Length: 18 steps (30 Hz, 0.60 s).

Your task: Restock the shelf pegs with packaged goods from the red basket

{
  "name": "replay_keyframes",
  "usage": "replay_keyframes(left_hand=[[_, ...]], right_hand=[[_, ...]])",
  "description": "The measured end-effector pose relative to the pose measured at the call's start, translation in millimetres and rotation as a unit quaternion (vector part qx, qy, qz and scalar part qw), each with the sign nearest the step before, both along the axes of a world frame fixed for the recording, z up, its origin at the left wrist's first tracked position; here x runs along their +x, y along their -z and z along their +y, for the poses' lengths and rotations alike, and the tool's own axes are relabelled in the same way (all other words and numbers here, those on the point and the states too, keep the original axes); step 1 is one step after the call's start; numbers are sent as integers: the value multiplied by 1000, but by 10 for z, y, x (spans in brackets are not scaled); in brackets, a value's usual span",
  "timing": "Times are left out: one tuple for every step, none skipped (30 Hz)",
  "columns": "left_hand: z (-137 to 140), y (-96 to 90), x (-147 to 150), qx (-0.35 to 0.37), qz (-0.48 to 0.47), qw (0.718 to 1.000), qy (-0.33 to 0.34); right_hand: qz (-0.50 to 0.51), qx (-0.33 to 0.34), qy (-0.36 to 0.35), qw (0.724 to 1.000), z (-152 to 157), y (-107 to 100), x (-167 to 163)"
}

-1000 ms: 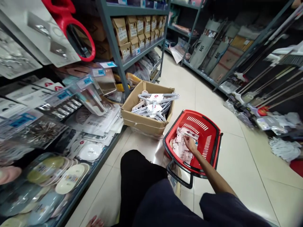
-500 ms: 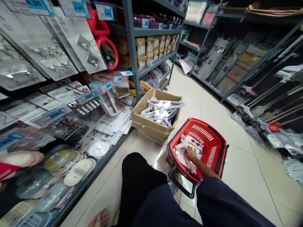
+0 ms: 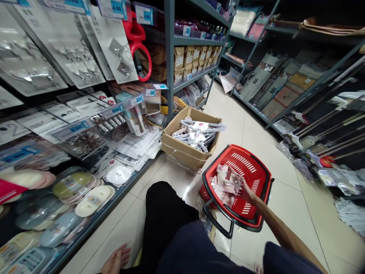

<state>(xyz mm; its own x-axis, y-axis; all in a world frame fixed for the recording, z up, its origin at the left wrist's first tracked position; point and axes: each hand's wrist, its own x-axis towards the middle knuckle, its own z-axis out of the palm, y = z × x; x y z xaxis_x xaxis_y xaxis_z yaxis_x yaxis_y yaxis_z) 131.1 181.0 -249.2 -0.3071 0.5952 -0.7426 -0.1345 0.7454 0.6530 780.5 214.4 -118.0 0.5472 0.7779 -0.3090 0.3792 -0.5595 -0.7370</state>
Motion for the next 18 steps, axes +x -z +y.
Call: replay_keyframes(left_hand=[[15,-38,17,11,2,1000,-3],[37,-99,44,23,7,1000,-7],[67,-187,83,36,11,999,-13],[106,-309,139,51,13,999,-16],[153,-465,213,67,9,998,-13],[209,-652,306,85,-3,996,-3],[271,-865,414,108,-22,994,12],[337,-1094,533,128,-48,990,34],[402,-1324,654,152,-78,984,52],[462,-1541,770,183,-109,975,57],[511,-1732,869,220,-137,964,52],[547,-1886,943,249,-145,957,37],[567,-1995,985,265,-125,956,15],[569,-2058,992,269,-81,960,-11],[555,-2078,965,258,-27,965,-38],[527,-2065,911,236,18,969,-66],[487,-2030,841,208,42,973,-91],[438,-1986,769,182,42,975,-117]], right_hand=[[61,5,18,998,-20,-144,1],[121,17,36,992,-24,-305,-36],[168,40,49,984,-10,-480,-122],[196,75,53,976,18,-666,-262],[185,116,37,975,59,-851,-464],[146,145,4,979,109,-1023,-728],[99,170,-47,979,162,-1165,-1051],[69,203,-112,970,214,-1265,-1425],[53,238,-185,952,259,-1311,-1835],[55,261,-249,931,291,-1301,-2264],[72,265,-301,913,308,-1236,-2689],[89,260,-342,899,311,-1128,-3089],[102,245,-382,885,301,-991,-3442],[108,231,-432,865,283,-842,-3731],[123,223,-461,850,262,-699,-3944],[138,214,-478,841,242,-576,-4079],[157,210,-481,837,224,-482,-4141],[179,208,-467,841,210,-421,-4142]])
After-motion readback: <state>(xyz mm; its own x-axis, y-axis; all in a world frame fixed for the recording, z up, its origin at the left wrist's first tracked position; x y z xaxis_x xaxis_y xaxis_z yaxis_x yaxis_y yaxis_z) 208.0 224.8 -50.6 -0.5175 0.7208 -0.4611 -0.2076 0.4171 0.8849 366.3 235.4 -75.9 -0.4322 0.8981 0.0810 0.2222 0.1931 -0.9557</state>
